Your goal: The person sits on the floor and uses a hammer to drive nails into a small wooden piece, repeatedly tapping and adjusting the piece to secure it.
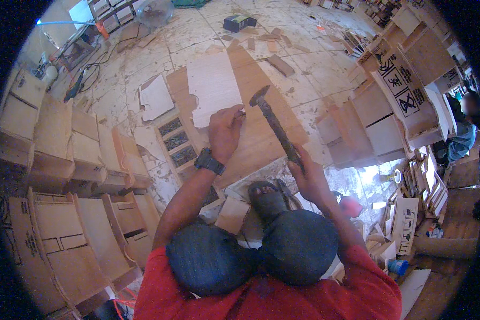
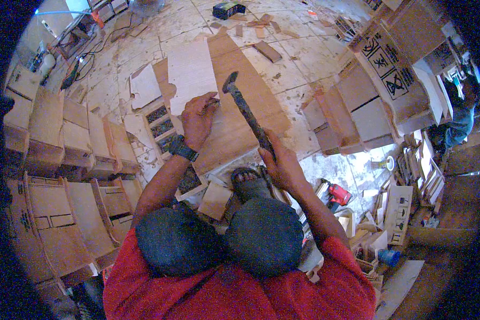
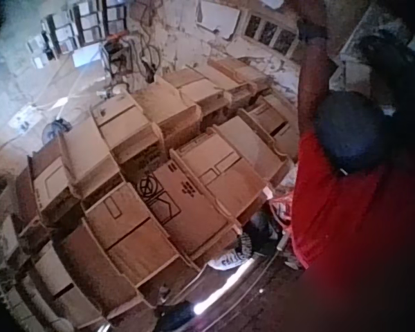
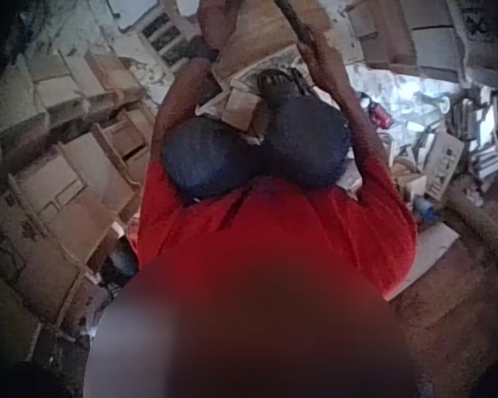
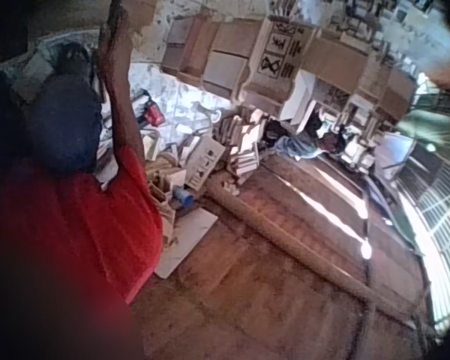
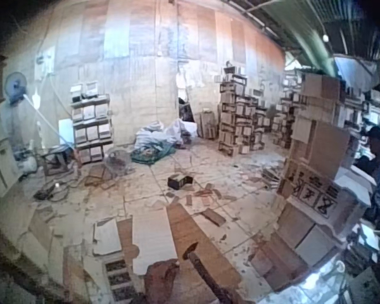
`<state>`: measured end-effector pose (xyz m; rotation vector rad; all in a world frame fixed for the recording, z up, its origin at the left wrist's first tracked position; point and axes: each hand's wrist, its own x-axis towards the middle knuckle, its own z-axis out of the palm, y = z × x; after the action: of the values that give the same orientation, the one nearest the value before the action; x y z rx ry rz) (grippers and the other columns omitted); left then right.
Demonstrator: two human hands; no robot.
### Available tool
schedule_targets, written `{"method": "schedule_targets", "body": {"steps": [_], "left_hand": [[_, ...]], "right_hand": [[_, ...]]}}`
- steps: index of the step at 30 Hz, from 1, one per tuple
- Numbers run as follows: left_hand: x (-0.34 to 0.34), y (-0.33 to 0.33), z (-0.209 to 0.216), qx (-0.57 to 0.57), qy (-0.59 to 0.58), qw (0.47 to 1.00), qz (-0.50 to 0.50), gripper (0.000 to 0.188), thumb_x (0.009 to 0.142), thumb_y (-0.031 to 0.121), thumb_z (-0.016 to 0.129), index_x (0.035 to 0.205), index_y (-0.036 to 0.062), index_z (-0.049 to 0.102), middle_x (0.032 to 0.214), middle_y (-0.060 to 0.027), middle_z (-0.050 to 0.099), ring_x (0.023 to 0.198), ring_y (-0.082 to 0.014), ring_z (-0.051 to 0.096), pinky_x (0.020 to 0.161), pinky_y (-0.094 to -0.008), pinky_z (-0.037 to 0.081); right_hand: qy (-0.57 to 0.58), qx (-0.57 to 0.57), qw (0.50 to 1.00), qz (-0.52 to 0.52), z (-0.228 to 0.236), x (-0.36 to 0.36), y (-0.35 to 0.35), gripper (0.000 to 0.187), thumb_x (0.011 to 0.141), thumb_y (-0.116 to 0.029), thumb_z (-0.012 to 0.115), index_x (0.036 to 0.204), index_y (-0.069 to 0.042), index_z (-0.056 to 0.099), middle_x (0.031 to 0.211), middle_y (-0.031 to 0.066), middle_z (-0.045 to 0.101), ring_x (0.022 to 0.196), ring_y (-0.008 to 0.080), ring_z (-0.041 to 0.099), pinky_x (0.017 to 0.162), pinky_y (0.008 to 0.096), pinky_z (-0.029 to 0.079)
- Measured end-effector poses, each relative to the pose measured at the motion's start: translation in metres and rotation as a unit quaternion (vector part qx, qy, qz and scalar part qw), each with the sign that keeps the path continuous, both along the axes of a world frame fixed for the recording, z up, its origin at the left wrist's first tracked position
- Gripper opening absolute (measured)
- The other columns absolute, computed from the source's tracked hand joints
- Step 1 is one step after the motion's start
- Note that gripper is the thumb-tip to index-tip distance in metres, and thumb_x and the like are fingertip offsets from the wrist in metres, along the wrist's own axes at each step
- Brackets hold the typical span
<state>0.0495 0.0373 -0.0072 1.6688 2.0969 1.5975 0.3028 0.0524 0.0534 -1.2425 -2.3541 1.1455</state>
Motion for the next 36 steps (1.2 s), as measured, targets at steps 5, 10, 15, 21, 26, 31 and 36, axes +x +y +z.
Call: {"method": "schedule_targets", "body": {"steps": [5, 10, 15, 21, 26, 31, 36], "left_hand": [[0.003, -0.002, 0.003, -0.021, 0.001, 1.0, 0.021, 0.034, 0.078, 0.003, 0.064, 0.111, 0.0093, 0.063, 0.091, -0.0094, 0.068, 0.089, -0.0297, 0.06, 0.081, -0.0399, 0.045], [0.001, -0.002, 0.006, -0.056, -0.013, 0.998, 0.007, 0.038, 0.079, 0.004, 0.064, 0.116, 0.0092, 0.062, 0.099, -0.0122, 0.067, 0.091, -0.0303, 0.06, 0.081, -0.0405, 0.046], [-0.005, -0.008, 0.002, -0.019, 0.043, 0.999, -0.008, 0.043, 0.079, 0.002, 0.062, 0.121, 0.0071, 0.059, 0.106, -0.0184, 0.065, 0.1, -0.0321, 0.059, 0.095, -0.0423, 0.042], [-0.016, -0.015, -0.001, -0.078, 0.146, 0.986, -0.022, 0.049, 0.078, -0.002, 0.061, 0.126, 0.0071, 0.055, 0.122, -0.0163, 0.06, 0.122, -0.0347, 0.05, 0.106, -0.0409, 0.037], [-0.016, -0.016, -0.005, -0.067, 0.136, 0.988, -0.016, 0.047, 0.078, -0.001, 0.061, 0.124, 0.0053, 0.056, 0.123, -0.0177, 0.059, 0.121, -0.0365, 0.05, 0.106, -0.0427, 0.038], [-0.014, -0.013, -0.009, -0.012, 0.161, 0.987, -0.012, 0.044, 0.076, -0.001, 0.062, 0.119, 0.0012, 0.058, 0.116, -0.0253, 0.06, 0.111, -0.0407, 0.055, 0.099, -0.0459, 0.042], [-0.013, -0.014, -0.012, -0.017, 0.169, 0.985, -0.001, 0.043, 0.076, 0.001, 0.064, 0.119, 0.0019, 0.058, 0.117, -0.0246, 0.06, 0.111, -0.0403, 0.055, 0.098, -0.0453, 0.043]], "right_hand": [[-0.043, 0.102, 0.993, 0.039, 0.015, -0.002, -0.011, 0.051, 0.093, -0.019, 0.053, 0.141, -0.007, 0.036, 0.089, 0.0258, 0.064, 0.085, 0.0433, 0.063, 0.073, 0.0449, 0.048], [-0.023, 0.043, 0.999, 0.018, 0.004, 0.002, -0.004, 0.048, 0.092, -0.02, 0.055, 0.135, -0.005, 0.041, 0.087, 0.0239, 0.064, 0.083, 0.0394, 0.064, 0.072, 0.0432, 0.049], [0.066, -0.004, 0.996, -0.064, -0.022, -0.02, 0.025, 0.044, 0.088, -0.029, 0.063, 0.124, -0.004, 0.052, 0.081, 0.018, 0.064, 0.074, 0.0294, 0.065, 0.064, 0.0389, 0.049], [0.203, -0.167, 0.963, -0.063, -0.062, -0.104, 0.079, 0.041, 0.086, -0.029, 0.068, 0.111, 0.001, 0.056, 0.073, -0.0006, 0.052, 0.061, 0.0075, 0.048, 0.053, 0.0236, 0.039], [0.366, -0.326, 0.871, -0.029, -0.079, -0.14, 0.079, 0.037, 0.088, -0.029, 0.067, 0.112, -0.003, 0.054, 0.075, -0.0018, 0.05, 0.064, 0.0062, 0.047, 0.053, 0.0191, 0.034], [0.344, -0.334, 0.876, -0.049, -0.084, -0.138, 0.079, 0.039, 0.088, -0.022, 0.067, 0.117, -0.003, 0.049, 0.079, -0.0003, 0.051, 0.07, 0.0088, 0.048, 0.06, 0.0228, 0.038], [0.377, -0.299, 0.875, -0.051, -0.086, -0.142, 0.079, 0.039, 0.085, -0.02, 0.071, 0.114, -0.004, 0.049, 0.081, 0.0008, 0.052, 0.071, 0.0106, 0.049, 0.061, 0.0253, 0.04]]}}
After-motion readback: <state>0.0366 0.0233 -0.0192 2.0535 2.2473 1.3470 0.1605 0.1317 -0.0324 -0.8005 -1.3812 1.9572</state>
